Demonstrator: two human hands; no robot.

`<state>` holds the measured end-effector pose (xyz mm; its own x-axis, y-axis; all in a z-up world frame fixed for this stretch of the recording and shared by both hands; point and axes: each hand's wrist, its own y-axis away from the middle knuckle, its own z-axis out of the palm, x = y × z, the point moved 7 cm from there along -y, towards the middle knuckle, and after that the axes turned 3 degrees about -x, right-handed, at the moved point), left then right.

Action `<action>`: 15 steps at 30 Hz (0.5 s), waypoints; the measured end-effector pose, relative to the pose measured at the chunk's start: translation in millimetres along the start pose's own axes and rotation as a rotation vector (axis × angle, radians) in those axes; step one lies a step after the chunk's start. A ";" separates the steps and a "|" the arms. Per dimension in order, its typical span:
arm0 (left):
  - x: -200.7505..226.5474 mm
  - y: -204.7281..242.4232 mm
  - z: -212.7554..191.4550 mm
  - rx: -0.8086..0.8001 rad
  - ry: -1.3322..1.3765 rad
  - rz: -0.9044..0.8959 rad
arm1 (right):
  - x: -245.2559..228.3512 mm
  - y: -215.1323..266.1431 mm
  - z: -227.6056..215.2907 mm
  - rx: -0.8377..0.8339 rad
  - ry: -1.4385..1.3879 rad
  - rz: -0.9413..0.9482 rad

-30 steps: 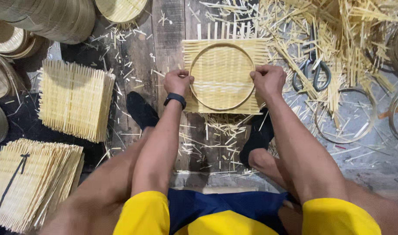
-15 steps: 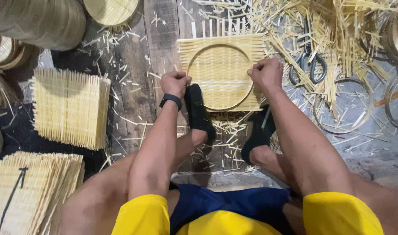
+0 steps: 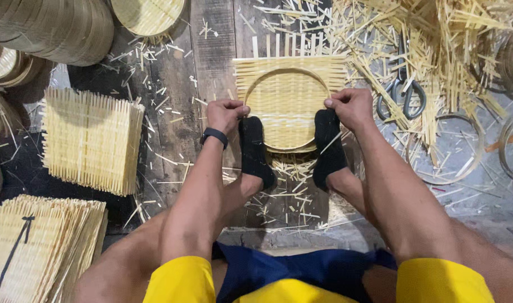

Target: The person weaves bamboo strips into a basket base, using shears to trim excess material and fitting a wooden form to shape the object.

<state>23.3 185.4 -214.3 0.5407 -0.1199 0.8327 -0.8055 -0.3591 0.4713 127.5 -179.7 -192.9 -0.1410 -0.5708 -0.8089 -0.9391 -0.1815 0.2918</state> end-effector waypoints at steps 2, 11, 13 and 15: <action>17.5 2.0 -0.4 -0.034 -0.185 -0.009 | -20.3 11.0 -2.6 -0.015 0.093 0.114; 128.8 -21.3 93.1 0.048 -0.750 0.962 | -122.6 99.6 132.5 -0.231 0.961 -0.802; 113.1 -33.1 91.1 -0.004 -0.575 0.806 | -108.7 103.3 138.6 -0.220 1.046 -0.817; 103.7 -44.8 95.2 -0.037 -0.575 0.705 | -104.6 101.7 139.1 -0.170 1.052 -0.866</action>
<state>138.5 100.9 -176.8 -0.0511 -0.7470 0.6628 -0.9972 0.0013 -0.0754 3.2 -27.0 -149.6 0.8386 -0.5443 -0.0203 -0.5441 -0.8389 0.0167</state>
